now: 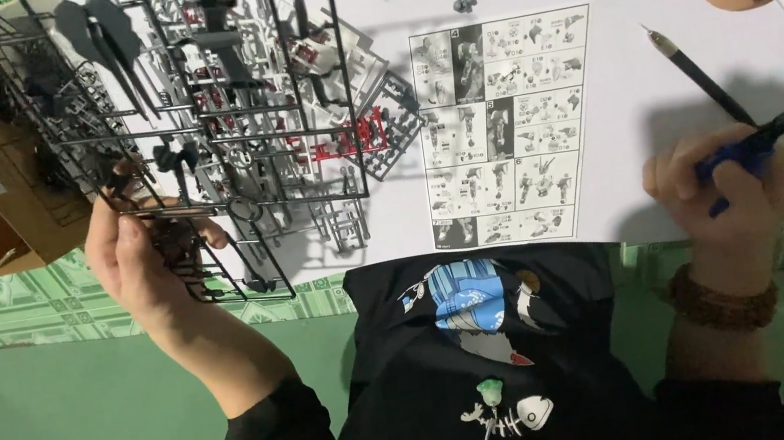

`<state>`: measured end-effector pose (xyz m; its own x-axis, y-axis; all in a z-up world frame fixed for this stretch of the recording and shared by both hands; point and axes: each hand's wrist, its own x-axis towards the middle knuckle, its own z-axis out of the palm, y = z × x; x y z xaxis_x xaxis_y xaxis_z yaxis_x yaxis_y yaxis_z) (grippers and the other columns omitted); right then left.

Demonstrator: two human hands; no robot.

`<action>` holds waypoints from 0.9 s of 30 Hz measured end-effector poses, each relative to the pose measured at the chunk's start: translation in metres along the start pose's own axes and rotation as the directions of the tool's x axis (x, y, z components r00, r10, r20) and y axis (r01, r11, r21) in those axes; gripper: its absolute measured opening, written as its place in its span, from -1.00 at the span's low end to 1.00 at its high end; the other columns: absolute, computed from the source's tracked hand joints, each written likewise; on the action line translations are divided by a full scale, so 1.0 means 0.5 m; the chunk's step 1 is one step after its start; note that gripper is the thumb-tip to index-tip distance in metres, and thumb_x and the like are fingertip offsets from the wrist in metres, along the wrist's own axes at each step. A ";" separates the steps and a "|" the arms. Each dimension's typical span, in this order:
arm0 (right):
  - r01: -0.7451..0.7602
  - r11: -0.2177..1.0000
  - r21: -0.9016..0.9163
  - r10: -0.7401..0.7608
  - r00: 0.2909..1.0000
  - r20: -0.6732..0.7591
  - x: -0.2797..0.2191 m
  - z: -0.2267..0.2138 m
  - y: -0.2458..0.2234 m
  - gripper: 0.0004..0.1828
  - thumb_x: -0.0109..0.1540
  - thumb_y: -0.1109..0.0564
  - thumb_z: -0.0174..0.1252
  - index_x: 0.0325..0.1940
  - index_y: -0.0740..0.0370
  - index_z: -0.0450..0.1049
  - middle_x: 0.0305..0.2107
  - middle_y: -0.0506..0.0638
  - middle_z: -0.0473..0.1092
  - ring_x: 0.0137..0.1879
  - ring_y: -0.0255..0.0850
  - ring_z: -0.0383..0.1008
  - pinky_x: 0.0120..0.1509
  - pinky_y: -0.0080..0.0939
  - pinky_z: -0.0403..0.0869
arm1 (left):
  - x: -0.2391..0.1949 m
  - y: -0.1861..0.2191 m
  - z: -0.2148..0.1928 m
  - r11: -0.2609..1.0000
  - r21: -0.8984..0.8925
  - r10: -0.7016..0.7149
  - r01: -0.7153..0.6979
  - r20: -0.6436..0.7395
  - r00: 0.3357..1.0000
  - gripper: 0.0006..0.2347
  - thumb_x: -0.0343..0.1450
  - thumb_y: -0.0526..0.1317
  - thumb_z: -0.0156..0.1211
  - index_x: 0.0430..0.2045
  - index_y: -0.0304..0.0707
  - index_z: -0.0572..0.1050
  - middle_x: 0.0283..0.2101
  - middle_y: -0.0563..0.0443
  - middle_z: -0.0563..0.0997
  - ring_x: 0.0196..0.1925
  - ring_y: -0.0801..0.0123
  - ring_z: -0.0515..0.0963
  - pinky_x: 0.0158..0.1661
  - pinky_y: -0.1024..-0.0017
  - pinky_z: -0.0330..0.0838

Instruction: The person uses blue-handled pliers to cut small plastic parts from white and black sprues. They handle multiple sprues, place cut pieces on the table, and consult an instruction sheet while working at a white table with green patterned wallpaper.

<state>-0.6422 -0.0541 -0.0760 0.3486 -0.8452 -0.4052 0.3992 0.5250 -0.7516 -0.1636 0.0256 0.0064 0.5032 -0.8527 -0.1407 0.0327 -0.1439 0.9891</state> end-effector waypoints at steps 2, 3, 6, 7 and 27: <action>0.017 0.998 -0.064 -0.016 1.000 0.020 0.006 0.000 -0.008 -0.72 0.28 -0.15 -0.13 -0.23 -0.02 0.41 -0.54 -0.14 0.16 -0.47 -0.31 0.02 -0.22 -0.26 0.11 | -0.002 -0.005 -0.002 1.000 -0.015 0.003 -0.002 0.029 1.000 -0.60 0.48 -0.11 -0.02 0.04 -0.56 0.29 -0.40 -0.01 0.46 -0.66 0.18 0.44 -0.63 0.39 0.41; 0.036 0.991 -0.127 -0.031 0.999 0.040 0.009 0.000 -0.011 -0.75 0.27 0.08 -0.21 -0.30 0.13 0.39 -0.52 -0.12 0.21 -0.47 -0.28 0.03 -0.23 -0.25 0.13 | -0.002 -0.007 -0.003 1.000 -0.029 0.006 -0.004 0.059 0.998 -0.57 0.48 -0.12 -0.01 0.10 -0.59 0.26 -0.43 0.00 0.44 -0.65 0.19 0.46 -0.62 0.40 0.43; -0.007 0.999 0.038 0.008 1.000 -0.028 -0.001 -0.039 0.014 -0.68 0.28 0.11 -0.23 -0.11 0.11 0.46 -0.44 -0.05 0.23 -0.33 -0.23 0.11 -0.10 -0.21 0.17 | 0.000 -0.006 0.006 1.000 -0.030 0.008 -0.002 0.185 0.983 -0.64 0.51 -0.16 -0.07 0.07 -0.55 0.29 -0.37 -0.05 0.49 -0.59 0.24 0.52 -0.56 0.46 0.51; -0.003 0.999 0.037 0.004 1.000 -0.023 0.002 -0.028 0.011 -0.68 0.28 0.11 -0.23 -0.11 0.11 0.46 -0.44 -0.05 0.23 -0.33 -0.23 0.11 -0.10 -0.21 0.17 | 0.001 -0.005 0.012 0.999 -0.032 0.014 -0.008 0.184 0.983 -0.64 0.51 -0.16 -0.07 0.07 -0.55 0.29 -0.37 -0.05 0.49 -0.59 0.24 0.52 -0.56 0.46 0.51; 0.040 0.989 -0.144 -0.060 0.988 -0.140 -0.004 -0.007 0.008 -0.69 0.19 -0.08 -0.05 -0.03 0.04 0.31 -0.40 -0.11 0.13 -0.27 -0.30 0.12 -0.04 -0.21 0.14 | 0.041 -0.012 0.134 0.994 -0.100 -0.008 0.050 0.379 0.925 -0.71 0.55 -0.16 -0.11 0.13 -0.26 0.27 -0.18 -0.10 0.57 -0.31 0.29 0.66 -0.28 0.50 0.65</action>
<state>-0.6446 -0.0506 -0.0799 0.2017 -0.8810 -0.4280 0.2861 0.4709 -0.8345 -0.2114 -0.0246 -0.0056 0.1378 -0.9783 -0.1549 0.1442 -0.1350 0.9803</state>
